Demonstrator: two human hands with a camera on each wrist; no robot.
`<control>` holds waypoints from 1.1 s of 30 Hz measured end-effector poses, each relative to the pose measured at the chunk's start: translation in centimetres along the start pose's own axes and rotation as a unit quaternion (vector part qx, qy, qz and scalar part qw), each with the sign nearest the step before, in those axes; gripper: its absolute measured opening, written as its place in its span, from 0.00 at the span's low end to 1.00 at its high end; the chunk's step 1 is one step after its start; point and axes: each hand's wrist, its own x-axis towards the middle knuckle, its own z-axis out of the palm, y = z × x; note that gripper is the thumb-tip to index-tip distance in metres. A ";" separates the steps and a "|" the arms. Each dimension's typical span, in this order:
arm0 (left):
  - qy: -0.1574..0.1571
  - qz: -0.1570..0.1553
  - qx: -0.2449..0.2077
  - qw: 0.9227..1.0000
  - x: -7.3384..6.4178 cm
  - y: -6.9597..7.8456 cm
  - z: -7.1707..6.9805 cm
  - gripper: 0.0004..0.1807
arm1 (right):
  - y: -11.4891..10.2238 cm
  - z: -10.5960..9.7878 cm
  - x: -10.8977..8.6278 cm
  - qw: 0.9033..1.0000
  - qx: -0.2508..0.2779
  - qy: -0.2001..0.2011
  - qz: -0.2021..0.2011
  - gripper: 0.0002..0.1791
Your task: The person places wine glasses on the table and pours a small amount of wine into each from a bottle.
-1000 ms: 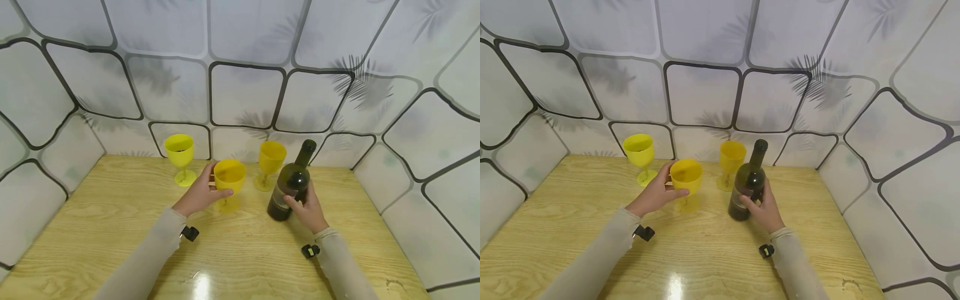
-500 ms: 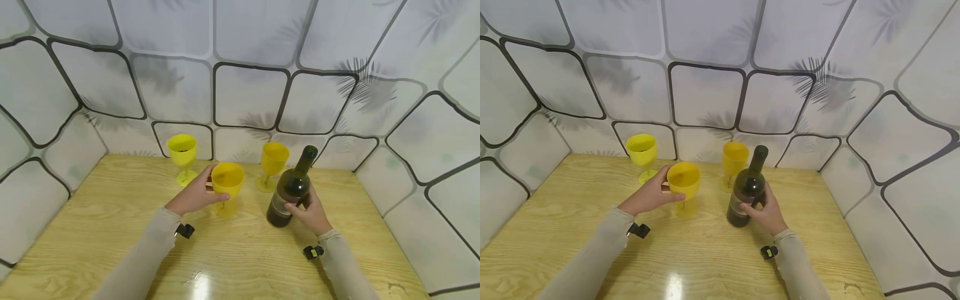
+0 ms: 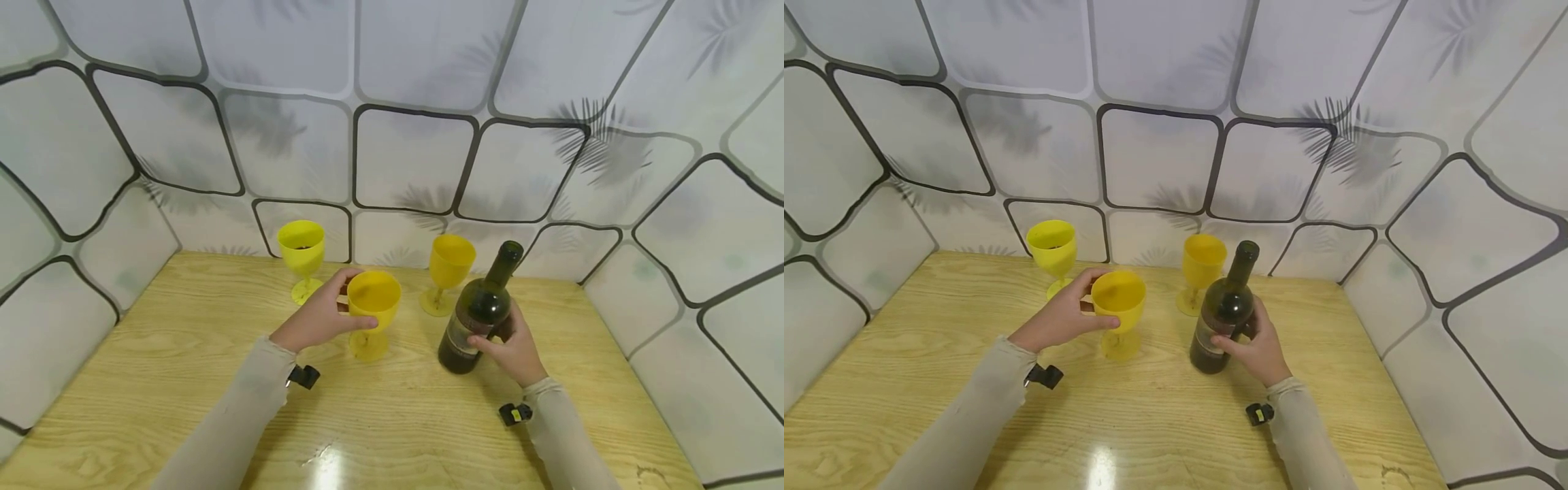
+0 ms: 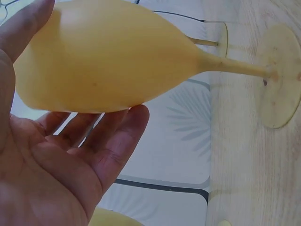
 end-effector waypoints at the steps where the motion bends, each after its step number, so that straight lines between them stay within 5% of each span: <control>1: -0.004 0.000 0.002 1.000 0.0 0.0 -0.1 0.45 | 0.0 0.0 0.0 1.000 -0.001 -0.001 0.003 0.49; 14: -0.031 0.002 0.014 0.999 -0.1 0.0 -0.1 0.44 | -0.6 -0.2 0.0 0.996 -0.059 -0.031 0.058 0.41; 28: -0.029 0.000 0.007 1.000 0.2 -0.1 0.4 0.46 | -0.6 -0.8 0.2 0.989 -0.102 0.090 0.061 0.35; 33: -0.028 -0.001 0.006 1.000 0.2 -0.1 0.4 0.46 | -3.4 -0.2 0.5 0.984 -0.128 0.111 0.062 0.35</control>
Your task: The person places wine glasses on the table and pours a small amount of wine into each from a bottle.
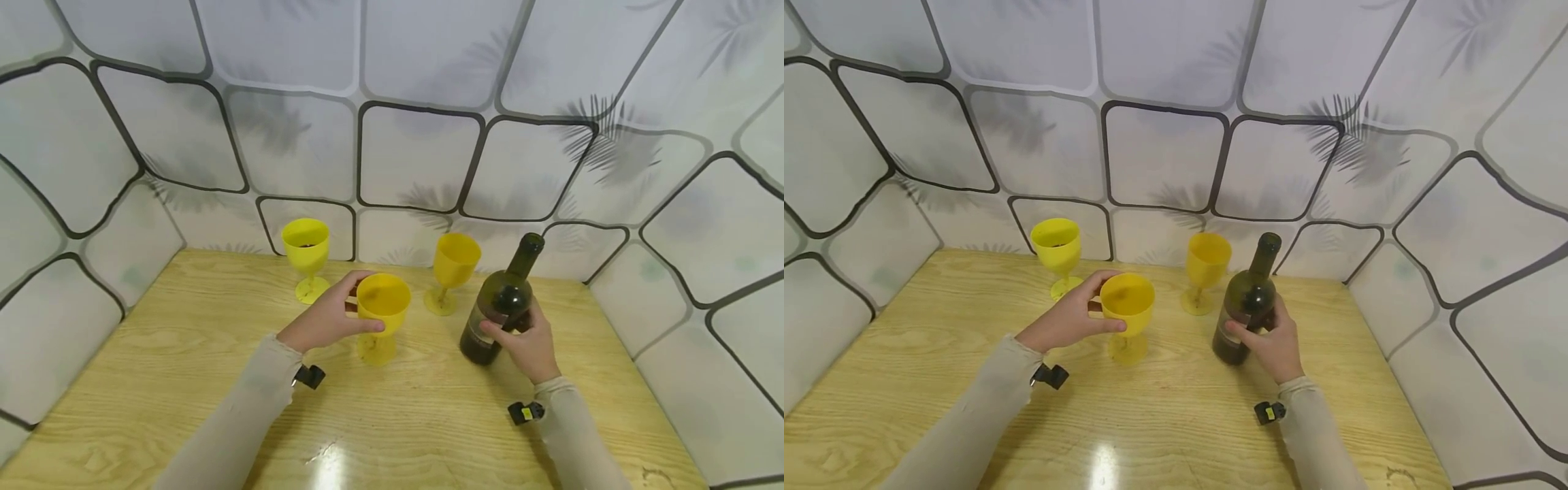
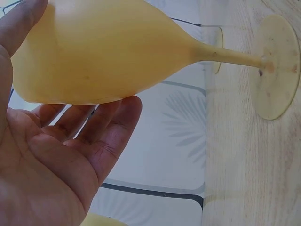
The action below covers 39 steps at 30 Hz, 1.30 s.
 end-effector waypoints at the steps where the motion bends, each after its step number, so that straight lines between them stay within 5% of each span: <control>1: 0.000 0.000 0.000 1.000 0.0 0.0 0.0 0.45 | -0.6 -0.1 0.0 1.000 -0.004 0.003 0.002 0.35; 6: 0.000 0.000 0.002 1.000 0.0 0.0 0.0 0.46 | -0.9 -0.3 0.0 1.000 -0.016 0.021 0.000 0.37; 16: 0.000 0.004 0.006 1.000 -0.1 0.1 -0.1 0.46 | 3.3 -1.1 0.9 0.996 -0.047 0.070 0.019 0.44; 28: 0.000 0.003 0.005 1.000 -0.2 0.2 0.0 0.46 | 2.1 -1.3 0.9 0.996 -0.024 0.089 0.001 0.43; 39: 0.000 0.005 0.008 1.000 -0.3 0.3 0.0 0.45 | 1.2 -1.2 0.8 0.994 -0.014 0.104 0.026 0.50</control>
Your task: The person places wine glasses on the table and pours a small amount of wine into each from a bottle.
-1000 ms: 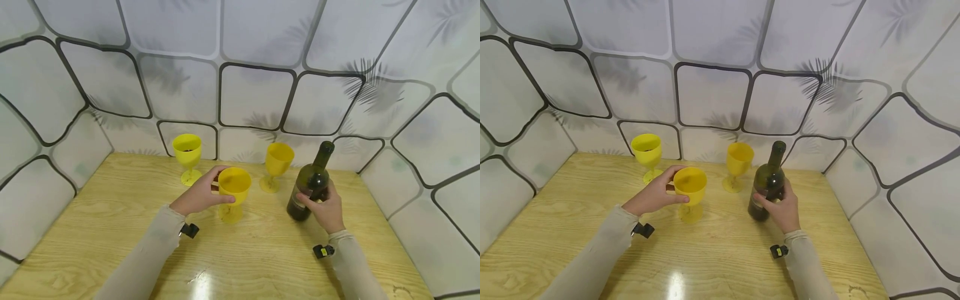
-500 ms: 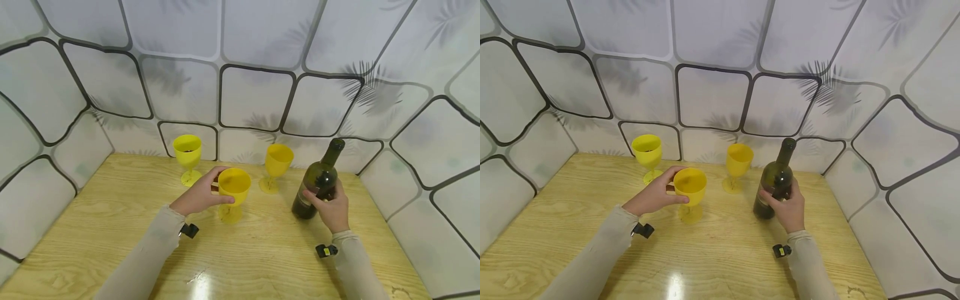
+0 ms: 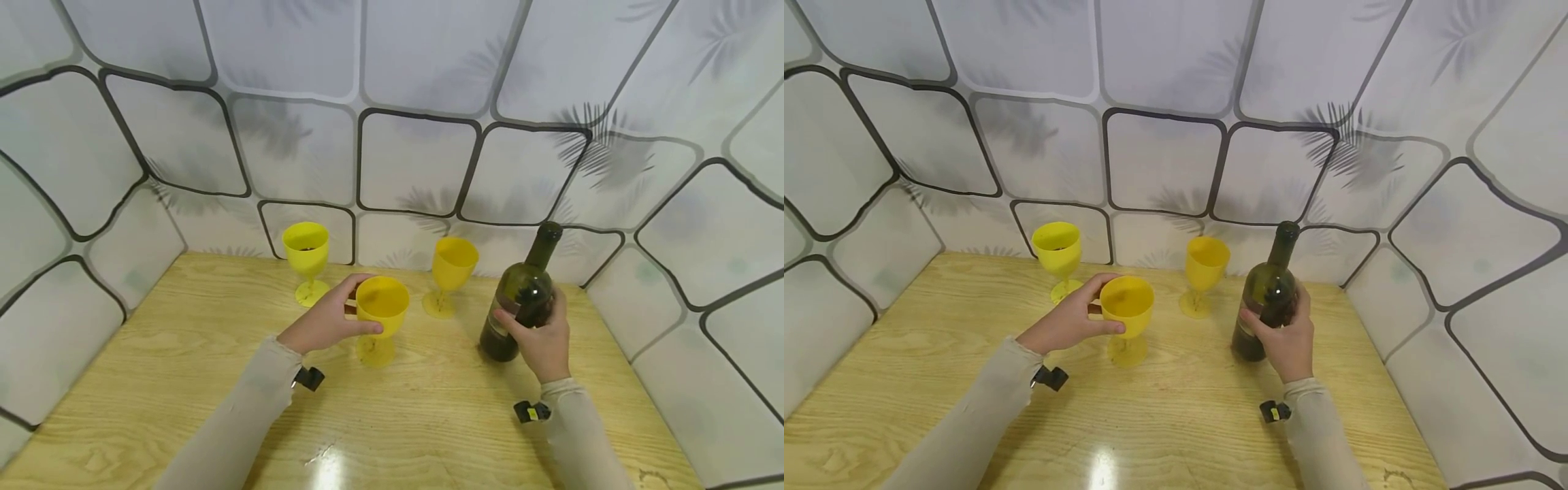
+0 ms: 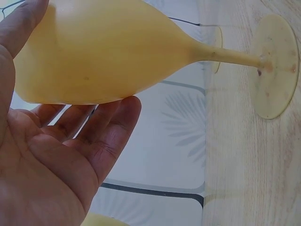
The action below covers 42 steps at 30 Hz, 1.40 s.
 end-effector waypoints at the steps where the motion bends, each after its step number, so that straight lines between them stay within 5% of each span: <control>1: 0.000 0.000 0.000 1.000 0.0 0.0 0.0 0.45 | 0.0 0.0 0.0 1.000 0.002 0.001 0.001 0.51; 13: 0.005 0.009 0.005 1.000 0.0 -0.1 0.2 0.45 | -1.0 -0.1 -0.3 0.998 -0.045 -0.030 -0.024 0.48; 27: 0.008 0.012 0.012 1.000 0.1 -0.1 0.3 0.45 | -1.6 0.2 -0.6 0.999 -0.010 -0.034 -0.009 0.52; 42: 0.008 0.017 0.007 1.000 0.2 0.0 0.3 0.45 | -2.5 0.2 -0.8 0.998 -0.014 -0.047 -0.046 0.51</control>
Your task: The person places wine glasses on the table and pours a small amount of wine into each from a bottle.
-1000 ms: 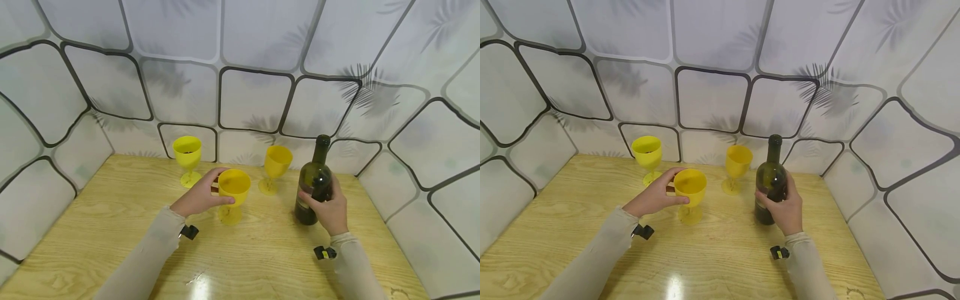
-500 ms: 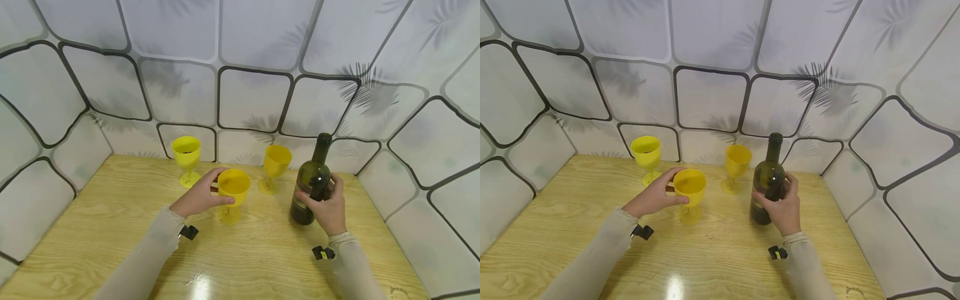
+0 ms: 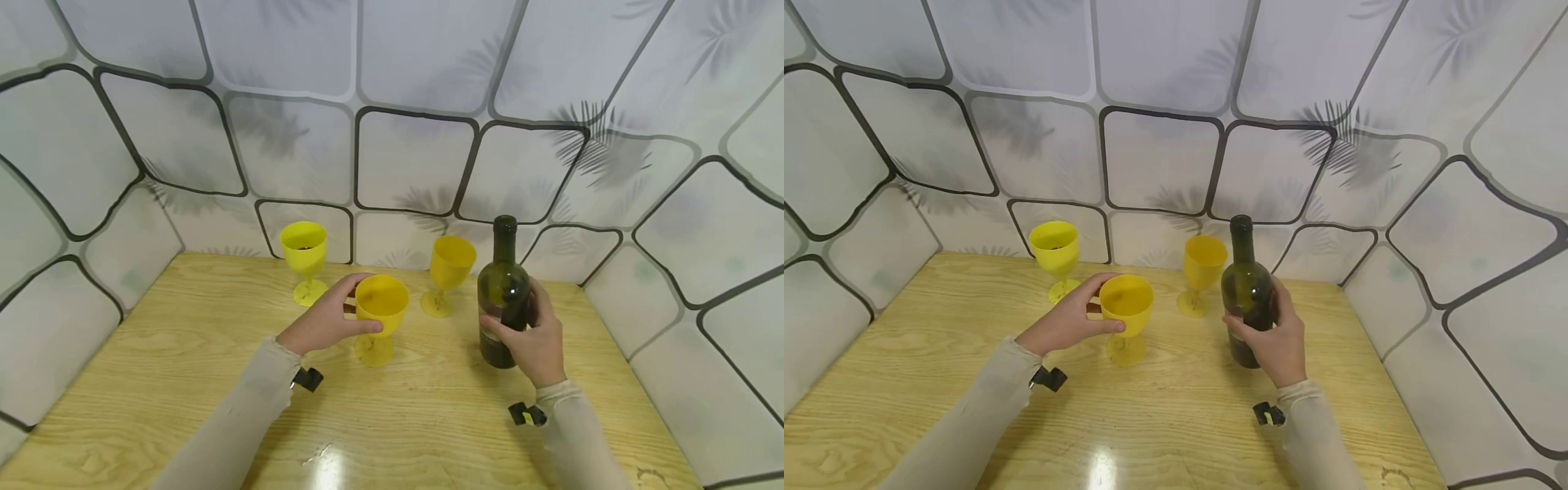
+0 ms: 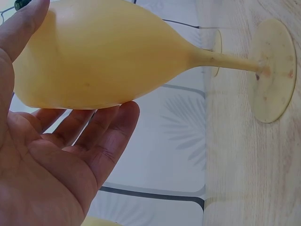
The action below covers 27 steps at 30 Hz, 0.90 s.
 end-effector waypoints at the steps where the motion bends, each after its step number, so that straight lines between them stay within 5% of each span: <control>1: 0.000 0.000 0.000 1.000 0.0 0.0 0.0 0.45 | 0.0 0.0 0.0 1.000 -0.005 0.000 -0.001 0.51; 27: 0.006 -0.010 0.002 1.000 -0.1 0.1 0.0 0.46 | -0.2 -0.1 -0.2 0.995 -0.087 -0.035 -0.044 0.58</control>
